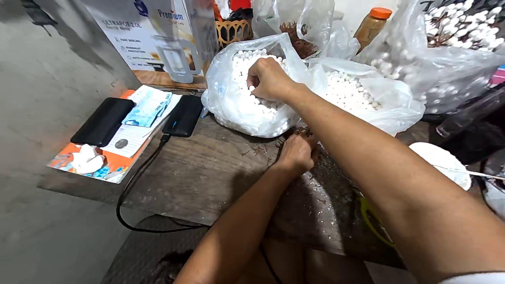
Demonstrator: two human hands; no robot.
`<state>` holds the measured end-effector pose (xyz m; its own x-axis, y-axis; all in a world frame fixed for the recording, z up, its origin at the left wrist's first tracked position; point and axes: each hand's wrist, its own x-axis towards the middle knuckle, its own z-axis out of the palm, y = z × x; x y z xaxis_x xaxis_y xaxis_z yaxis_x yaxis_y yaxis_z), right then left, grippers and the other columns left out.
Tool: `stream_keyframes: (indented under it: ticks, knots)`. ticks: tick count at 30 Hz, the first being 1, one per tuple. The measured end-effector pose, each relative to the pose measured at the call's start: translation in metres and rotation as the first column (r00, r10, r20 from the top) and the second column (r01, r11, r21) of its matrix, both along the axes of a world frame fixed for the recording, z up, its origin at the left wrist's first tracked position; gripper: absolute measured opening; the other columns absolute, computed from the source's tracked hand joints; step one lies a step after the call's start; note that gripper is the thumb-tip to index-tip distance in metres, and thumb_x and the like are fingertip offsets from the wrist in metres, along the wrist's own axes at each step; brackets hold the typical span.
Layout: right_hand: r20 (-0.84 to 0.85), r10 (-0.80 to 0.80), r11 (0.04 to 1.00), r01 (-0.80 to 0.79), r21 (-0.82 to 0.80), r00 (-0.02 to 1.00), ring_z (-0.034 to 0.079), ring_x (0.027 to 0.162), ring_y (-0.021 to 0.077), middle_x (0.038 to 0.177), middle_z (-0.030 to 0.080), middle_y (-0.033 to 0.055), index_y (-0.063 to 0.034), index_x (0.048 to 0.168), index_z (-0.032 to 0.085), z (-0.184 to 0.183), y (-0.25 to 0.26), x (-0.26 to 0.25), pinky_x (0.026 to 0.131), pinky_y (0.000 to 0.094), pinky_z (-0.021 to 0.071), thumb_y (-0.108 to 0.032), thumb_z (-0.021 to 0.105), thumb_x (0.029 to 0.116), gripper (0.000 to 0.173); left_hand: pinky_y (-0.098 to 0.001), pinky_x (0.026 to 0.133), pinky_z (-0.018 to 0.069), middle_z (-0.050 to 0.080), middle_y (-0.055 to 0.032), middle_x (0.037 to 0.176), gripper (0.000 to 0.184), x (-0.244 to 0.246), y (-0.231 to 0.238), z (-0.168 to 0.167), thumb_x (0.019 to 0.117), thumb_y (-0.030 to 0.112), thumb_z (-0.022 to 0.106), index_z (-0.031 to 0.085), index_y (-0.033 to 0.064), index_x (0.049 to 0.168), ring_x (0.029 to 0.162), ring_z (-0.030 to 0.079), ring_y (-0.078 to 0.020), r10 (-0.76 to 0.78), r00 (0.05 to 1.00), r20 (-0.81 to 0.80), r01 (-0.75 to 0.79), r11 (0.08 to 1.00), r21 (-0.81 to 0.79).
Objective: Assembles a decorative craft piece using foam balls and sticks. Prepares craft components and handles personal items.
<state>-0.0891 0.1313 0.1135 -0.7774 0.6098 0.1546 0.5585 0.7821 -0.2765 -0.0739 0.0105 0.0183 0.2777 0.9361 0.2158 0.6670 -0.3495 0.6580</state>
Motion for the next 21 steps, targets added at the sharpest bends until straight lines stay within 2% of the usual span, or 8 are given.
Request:
stream_keyframes:
  ticks: [3,6,10,12,14,21]
  knots:
    - [0.067,-0.003,1.0,0.001,0.028,0.998,0.064,0.108,0.0395,0.108,0.068,0.0237,0.0065,0.104,0.069,0.0,-0.006,-0.007,0.094,0.0559,0.0489,0.005,0.068,0.0879,0.016,-0.0529,0.1,0.0476,0.069,-0.0254,0.112,0.02,0.0,-0.002,0.0,0.094,0.007,0.068,0.072,-0.0067,0.108,0.115,0.063,-0.0394,0.016,1.0,-0.001,-0.016,1.0,-0.008]
    - [0.097,-0.012,0.999,0.008,0.043,0.995,0.063,0.112,0.0397,0.111,0.067,0.0237,0.0059,0.105,0.069,0.0,-0.008,-0.01,0.096,0.0553,0.0486,0.005,0.065,0.0893,0.017,-0.0518,0.098,0.0488,0.07,-0.0251,0.108,0.02,0.001,-0.004,-0.001,0.0955,0.008,0.067,0.072,-0.0076,0.106,0.11,0.066,-0.0392,0.027,1.0,-0.007,-0.027,0.999,0.033]
    - [-0.017,-0.009,1.0,0.009,-0.005,1.0,0.064,0.106,0.0381,0.106,0.068,0.0239,0.0073,0.104,0.069,0.004,-0.002,-0.002,0.094,0.0537,0.0485,0.005,0.07,0.0859,0.019,-0.0536,0.097,0.0488,0.07,-0.0251,0.106,0.017,0.0,0.0,0.0,0.0938,0.006,0.067,0.073,-0.0059,0.105,0.109,0.066,-0.0402,-0.006,0.999,-0.04,0.006,1.0,0.021]
    - [-0.068,-0.026,0.999,0.023,-0.037,0.997,0.065,0.101,0.0357,0.104,0.069,0.0235,0.0077,0.105,0.071,0.014,0.002,0.009,0.093,0.0521,0.0499,0.002,0.076,0.084,0.022,-0.0547,0.095,0.0503,0.071,-0.0251,0.102,0.017,0.001,0.005,-0.007,0.0917,0.004,0.067,0.074,-0.005,0.105,0.106,0.067,-0.0413,-0.029,0.998,-0.047,0.033,0.996,0.087]
    - [-0.081,-0.056,0.997,0.05,-0.065,0.995,0.066,0.098,0.0319,0.103,0.069,0.0216,0.0064,0.105,0.071,0.021,0.004,0.017,0.092,0.0488,0.0509,0.001,0.079,0.083,0.024,-0.0551,0.094,0.0501,0.071,-0.0257,0.103,0.02,0.003,0.006,-0.01,0.0938,0.004,0.064,0.074,-0.0055,0.109,0.106,0.067,-0.0422,-0.034,0.998,-0.046,0.04,0.992,0.116]
    - [-0.148,-0.069,0.995,0.058,-0.081,0.987,0.066,0.093,0.0276,0.098,0.07,0.0186,0.004,0.101,0.074,0.013,0.006,0.02,0.088,0.0457,0.0508,0.002,0.072,0.0861,0.015,-0.0547,0.092,0.0521,0.071,-0.0258,0.097,0.016,0.001,0.006,-0.019,0.0898,0.001,0.066,0.075,-0.007,0.1,0.101,0.069,-0.0421,0.013,1.0,0.026,-0.019,0.97,0.243]
